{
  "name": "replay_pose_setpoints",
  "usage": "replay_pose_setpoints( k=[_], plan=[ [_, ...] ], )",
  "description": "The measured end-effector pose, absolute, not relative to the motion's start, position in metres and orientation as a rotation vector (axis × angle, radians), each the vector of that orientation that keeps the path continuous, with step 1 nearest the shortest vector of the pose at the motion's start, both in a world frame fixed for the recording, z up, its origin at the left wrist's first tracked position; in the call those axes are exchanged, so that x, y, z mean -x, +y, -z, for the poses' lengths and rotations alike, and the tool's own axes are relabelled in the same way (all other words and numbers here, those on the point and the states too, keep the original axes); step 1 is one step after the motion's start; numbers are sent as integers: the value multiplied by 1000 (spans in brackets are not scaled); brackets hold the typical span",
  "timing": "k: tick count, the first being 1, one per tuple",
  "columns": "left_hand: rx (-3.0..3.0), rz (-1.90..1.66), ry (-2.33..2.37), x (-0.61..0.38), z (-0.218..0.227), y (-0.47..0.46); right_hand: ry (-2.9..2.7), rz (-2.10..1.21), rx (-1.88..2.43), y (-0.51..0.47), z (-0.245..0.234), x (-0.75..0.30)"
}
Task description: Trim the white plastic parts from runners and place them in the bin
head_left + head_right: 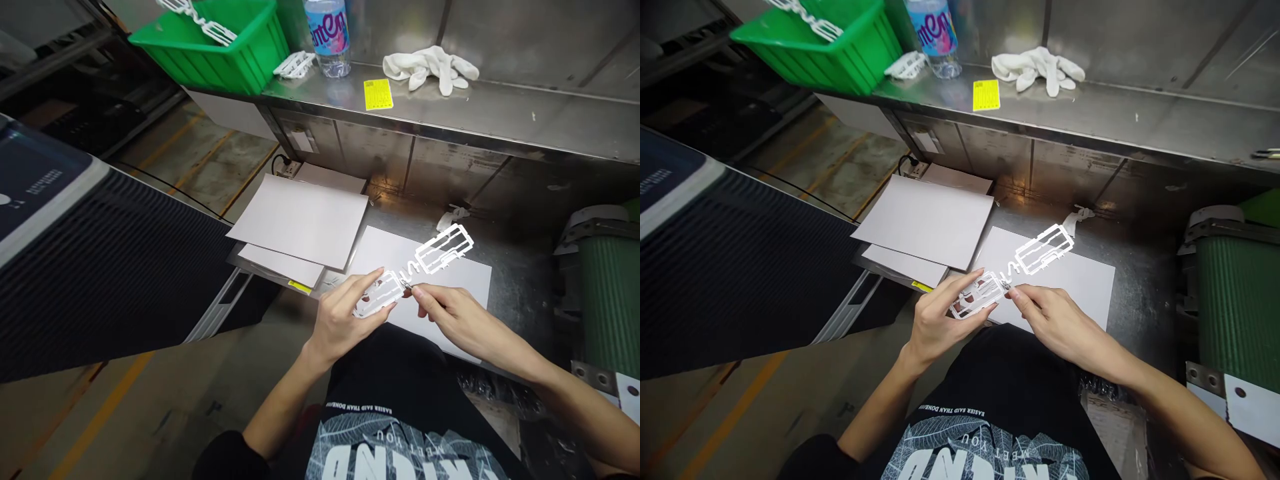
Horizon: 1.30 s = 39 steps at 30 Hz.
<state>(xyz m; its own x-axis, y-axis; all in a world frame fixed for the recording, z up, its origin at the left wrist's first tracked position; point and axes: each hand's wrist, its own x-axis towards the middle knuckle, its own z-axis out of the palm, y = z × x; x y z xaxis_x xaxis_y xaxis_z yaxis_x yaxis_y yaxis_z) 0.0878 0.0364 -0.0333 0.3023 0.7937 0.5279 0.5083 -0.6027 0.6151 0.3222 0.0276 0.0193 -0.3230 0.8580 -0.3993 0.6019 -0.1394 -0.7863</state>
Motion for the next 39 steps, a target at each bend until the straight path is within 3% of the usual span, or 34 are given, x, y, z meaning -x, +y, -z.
replay_pose_setpoints(
  k=[22, 39],
  plan=[
    [-2095, -1176, 1214, -88, 38, 31, -1895, -1271, 1637, 15, -22, -327],
    [-2147, -1156, 1217, -82, 52, 33, -1875, -1272, 1805, 23, 12, -333]
  ],
)
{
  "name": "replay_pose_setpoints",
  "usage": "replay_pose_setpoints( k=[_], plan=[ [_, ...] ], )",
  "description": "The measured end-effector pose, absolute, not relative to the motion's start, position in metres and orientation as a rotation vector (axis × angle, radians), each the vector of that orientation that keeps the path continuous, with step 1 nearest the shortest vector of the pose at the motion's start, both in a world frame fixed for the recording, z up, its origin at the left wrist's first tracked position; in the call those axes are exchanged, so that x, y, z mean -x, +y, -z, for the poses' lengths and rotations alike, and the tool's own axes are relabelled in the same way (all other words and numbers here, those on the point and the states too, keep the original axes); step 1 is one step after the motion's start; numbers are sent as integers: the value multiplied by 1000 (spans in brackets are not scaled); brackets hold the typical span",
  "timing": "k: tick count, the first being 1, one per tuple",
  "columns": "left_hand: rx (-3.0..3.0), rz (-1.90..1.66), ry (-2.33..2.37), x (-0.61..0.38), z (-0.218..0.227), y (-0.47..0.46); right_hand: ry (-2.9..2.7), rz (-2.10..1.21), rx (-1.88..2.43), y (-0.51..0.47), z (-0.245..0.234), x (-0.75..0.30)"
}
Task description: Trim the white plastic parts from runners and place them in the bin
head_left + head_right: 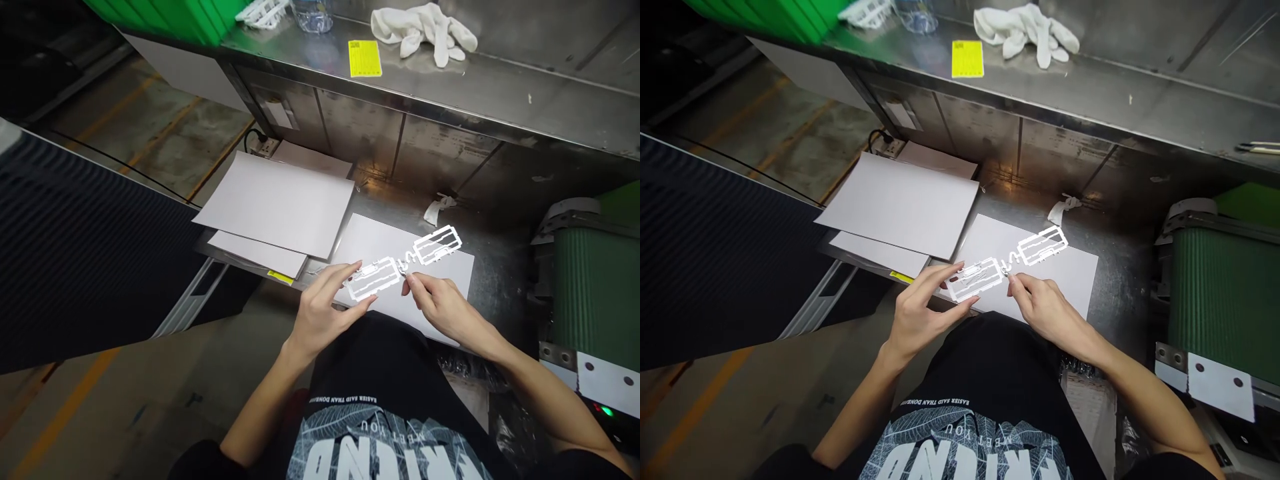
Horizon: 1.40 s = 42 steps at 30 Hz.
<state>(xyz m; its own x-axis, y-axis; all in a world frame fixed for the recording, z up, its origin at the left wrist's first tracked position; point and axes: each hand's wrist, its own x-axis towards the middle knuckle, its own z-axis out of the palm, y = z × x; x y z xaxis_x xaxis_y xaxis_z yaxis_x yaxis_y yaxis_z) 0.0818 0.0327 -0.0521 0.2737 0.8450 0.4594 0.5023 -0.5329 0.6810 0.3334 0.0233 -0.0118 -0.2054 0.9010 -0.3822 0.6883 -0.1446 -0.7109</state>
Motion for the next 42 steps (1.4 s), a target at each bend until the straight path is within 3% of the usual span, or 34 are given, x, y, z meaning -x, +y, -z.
replay_pose_setpoints(
  k=[5, 12, 16, 24, 35, 42],
  plan=[
    [-2105, -1054, 1301, -83, 85, 37, -1904, -1216, 1826, 27, 48, -330],
    [-2034, -754, 1384, -86, 218, 34, -1903, -1305, 1944, 29, 166, -325],
    [-2019, -717, 1405, -86, 260, 22, -1919, -1313, 1959, 18, 203, -323],
    [-2025, -691, 1450, -88, 268, 31, -1967, -1172, 1991, 12, 221, -327],
    [-1963, -774, 1658, -82, 264, 53, -1761, -702, 2176, 26, 247, -336],
    [-1979, -773, 1414, -95, 224, 52, -1591, -872, 1916, 30, 247, -341]
  ],
)
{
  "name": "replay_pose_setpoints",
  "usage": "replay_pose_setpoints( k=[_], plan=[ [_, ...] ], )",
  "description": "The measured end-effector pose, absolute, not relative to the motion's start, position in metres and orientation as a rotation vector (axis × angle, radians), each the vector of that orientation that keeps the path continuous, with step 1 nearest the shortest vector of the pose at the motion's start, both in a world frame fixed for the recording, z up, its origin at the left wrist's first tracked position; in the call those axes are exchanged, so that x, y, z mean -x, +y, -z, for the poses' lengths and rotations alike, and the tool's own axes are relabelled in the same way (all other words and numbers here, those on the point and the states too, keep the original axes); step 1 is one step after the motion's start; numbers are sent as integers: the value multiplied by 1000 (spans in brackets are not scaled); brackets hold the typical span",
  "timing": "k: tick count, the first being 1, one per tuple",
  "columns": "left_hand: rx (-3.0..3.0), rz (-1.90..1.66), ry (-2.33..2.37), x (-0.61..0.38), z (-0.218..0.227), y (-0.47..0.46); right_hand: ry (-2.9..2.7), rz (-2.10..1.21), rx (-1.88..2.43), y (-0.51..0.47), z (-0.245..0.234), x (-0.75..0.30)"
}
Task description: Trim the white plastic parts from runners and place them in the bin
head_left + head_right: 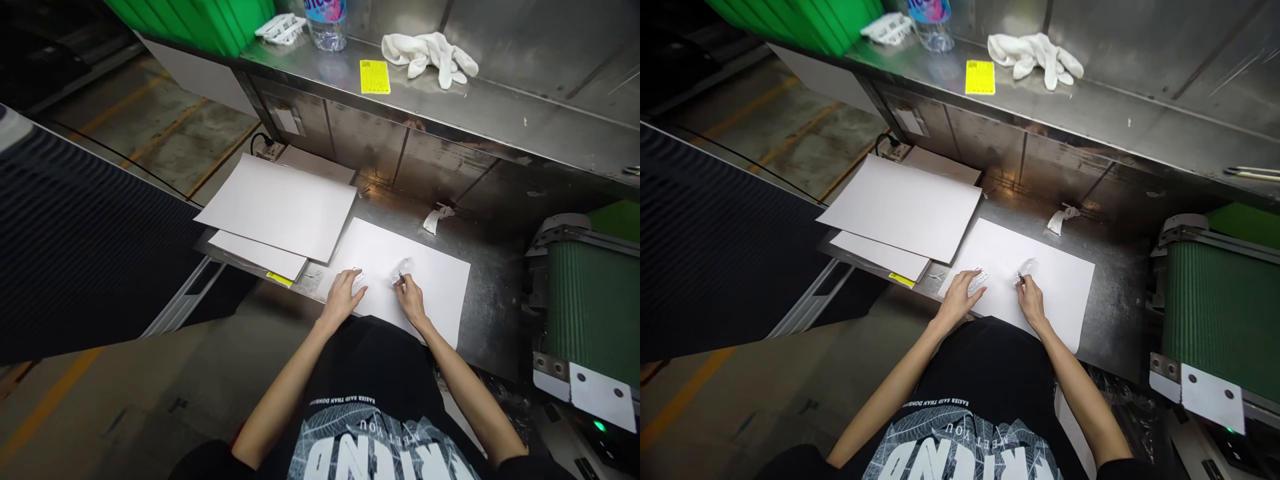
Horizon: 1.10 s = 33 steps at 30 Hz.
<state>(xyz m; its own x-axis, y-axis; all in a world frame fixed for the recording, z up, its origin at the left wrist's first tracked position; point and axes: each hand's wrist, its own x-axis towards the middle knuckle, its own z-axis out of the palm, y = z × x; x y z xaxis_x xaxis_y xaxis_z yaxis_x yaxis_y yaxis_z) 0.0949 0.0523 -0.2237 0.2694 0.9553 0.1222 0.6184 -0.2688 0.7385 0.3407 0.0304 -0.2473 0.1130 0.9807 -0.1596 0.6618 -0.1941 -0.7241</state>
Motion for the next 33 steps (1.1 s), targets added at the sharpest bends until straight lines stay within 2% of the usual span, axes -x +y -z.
replay_pose_setpoints(
  k=[4, 7, 15, 24, 30, 33],
  plan=[
    [-1984, -737, 1277, -96, 198, 53, -1526, -1055, 1668, 28, 218, -347],
    [-1948, -646, 1150, -99, 192, 55, -1432, -1186, 1545, 28, 215, -351],
    [-1834, -478, 1065, -121, 214, 39, -1053, -1333, 1522, 22, 262, -353],
    [-1879, -434, 1189, -140, 221, 40, -969, -1262, 1657, 21, 286, -338],
    [-1981, -528, 1256, -135, 225, 47, -1176, -1230, 1868, 11, 246, -352],
    [-2048, -632, 1256, -123, 217, 49, -1306, -1351, 1939, 3, 218, -361]
  ],
)
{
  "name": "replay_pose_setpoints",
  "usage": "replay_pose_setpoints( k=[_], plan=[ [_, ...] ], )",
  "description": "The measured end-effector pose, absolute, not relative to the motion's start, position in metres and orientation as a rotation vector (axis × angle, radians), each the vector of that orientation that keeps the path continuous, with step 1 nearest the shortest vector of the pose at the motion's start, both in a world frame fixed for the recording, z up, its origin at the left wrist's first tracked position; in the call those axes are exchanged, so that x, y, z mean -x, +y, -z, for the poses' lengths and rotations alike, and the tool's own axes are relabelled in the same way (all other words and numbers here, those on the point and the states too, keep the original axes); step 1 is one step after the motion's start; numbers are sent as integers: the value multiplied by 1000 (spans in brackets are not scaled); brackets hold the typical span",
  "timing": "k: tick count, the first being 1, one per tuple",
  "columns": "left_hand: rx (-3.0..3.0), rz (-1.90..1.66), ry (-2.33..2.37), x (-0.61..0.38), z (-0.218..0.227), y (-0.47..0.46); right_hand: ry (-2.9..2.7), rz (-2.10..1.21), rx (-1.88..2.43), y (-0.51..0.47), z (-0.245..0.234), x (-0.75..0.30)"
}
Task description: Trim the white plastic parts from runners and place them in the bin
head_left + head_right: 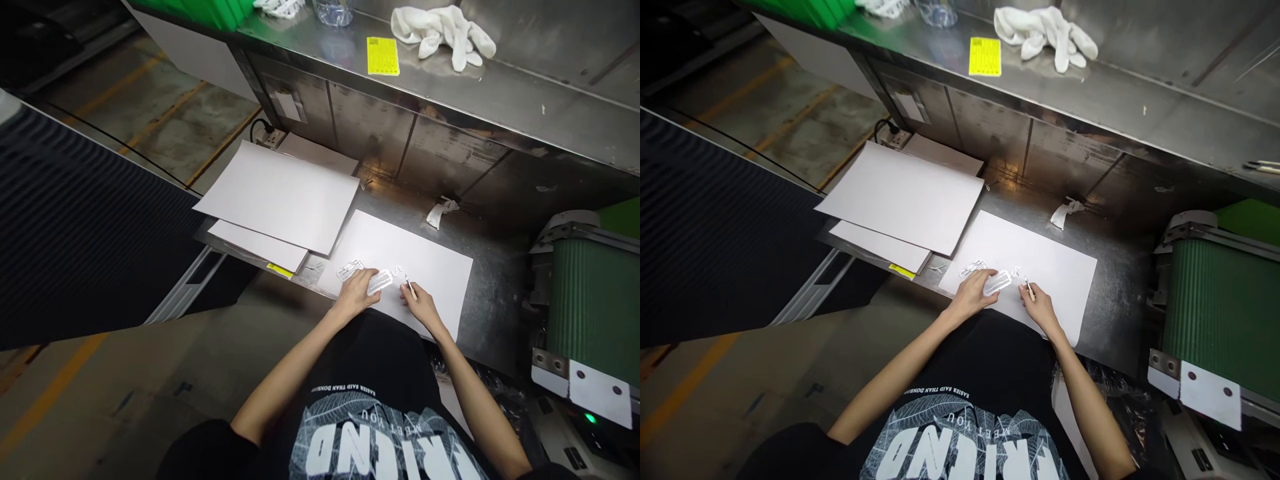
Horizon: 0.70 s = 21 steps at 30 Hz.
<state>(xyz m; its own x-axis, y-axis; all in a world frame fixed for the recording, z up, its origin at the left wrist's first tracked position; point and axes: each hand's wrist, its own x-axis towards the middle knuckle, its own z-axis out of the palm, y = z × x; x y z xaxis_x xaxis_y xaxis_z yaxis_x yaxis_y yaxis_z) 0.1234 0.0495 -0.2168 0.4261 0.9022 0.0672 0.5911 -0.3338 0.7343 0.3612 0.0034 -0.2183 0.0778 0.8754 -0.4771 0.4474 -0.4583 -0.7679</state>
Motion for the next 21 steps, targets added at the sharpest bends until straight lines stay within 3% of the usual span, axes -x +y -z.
replay_pose_setpoints(
  k=[5, 21],
  plan=[
    [-2155, -780, 1173, -113, 200, 53, -1450, -1560, 1839, 1, 188, -360],
    [-2247, -882, 1132, -110, 182, 50, -1490, -1529, 1801, 17, 166, -352]
  ],
)
